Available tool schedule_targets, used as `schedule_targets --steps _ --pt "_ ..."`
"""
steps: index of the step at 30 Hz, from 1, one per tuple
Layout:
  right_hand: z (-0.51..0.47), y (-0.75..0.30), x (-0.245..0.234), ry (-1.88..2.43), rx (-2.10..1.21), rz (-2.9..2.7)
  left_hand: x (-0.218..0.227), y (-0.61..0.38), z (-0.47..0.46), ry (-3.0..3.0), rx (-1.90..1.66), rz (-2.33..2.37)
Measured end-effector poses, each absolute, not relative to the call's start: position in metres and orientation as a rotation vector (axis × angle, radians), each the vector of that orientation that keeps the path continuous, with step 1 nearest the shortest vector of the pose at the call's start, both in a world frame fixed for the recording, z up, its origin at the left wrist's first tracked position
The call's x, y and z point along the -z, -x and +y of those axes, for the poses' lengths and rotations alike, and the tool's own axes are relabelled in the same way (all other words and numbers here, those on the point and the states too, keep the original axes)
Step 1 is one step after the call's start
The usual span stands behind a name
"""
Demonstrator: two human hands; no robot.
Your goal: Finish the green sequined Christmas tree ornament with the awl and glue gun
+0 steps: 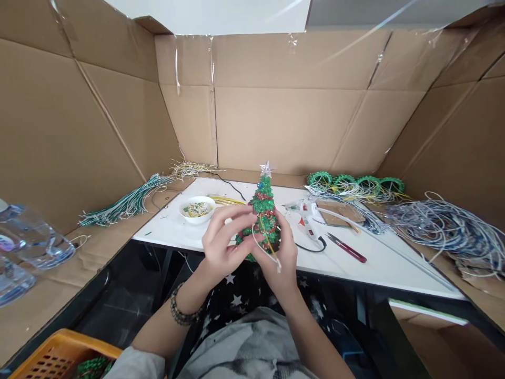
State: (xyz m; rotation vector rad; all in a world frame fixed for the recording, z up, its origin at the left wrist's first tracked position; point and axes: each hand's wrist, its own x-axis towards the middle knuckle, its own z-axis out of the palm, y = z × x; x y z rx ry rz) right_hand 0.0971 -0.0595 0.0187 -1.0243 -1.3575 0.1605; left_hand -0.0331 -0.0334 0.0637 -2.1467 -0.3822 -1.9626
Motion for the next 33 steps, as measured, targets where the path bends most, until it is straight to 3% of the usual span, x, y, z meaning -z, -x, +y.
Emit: schedule_targets --steps 5,15,24,33 --pt "-0.061 -0.098 -0.016 1.046 -0.196 -1.362 -0.061 0.038 -0.045 2.059 1.809 -0.220" --pt "-0.059 -0.096 -0.015 1.039 -0.173 -1.327 -0.067 0.025 -0.036 2.199 1.888 -0.601" --pt "-0.035 -0.112 -0.052 0.735 -1.032 -0.846 -0.058 0.025 -0.043 2.034 2.160 -0.519" --pt "-0.032 -0.124 -0.080 0.509 -1.532 -0.663 -0.057 0.019 -0.052 2.209 2.012 -0.448"
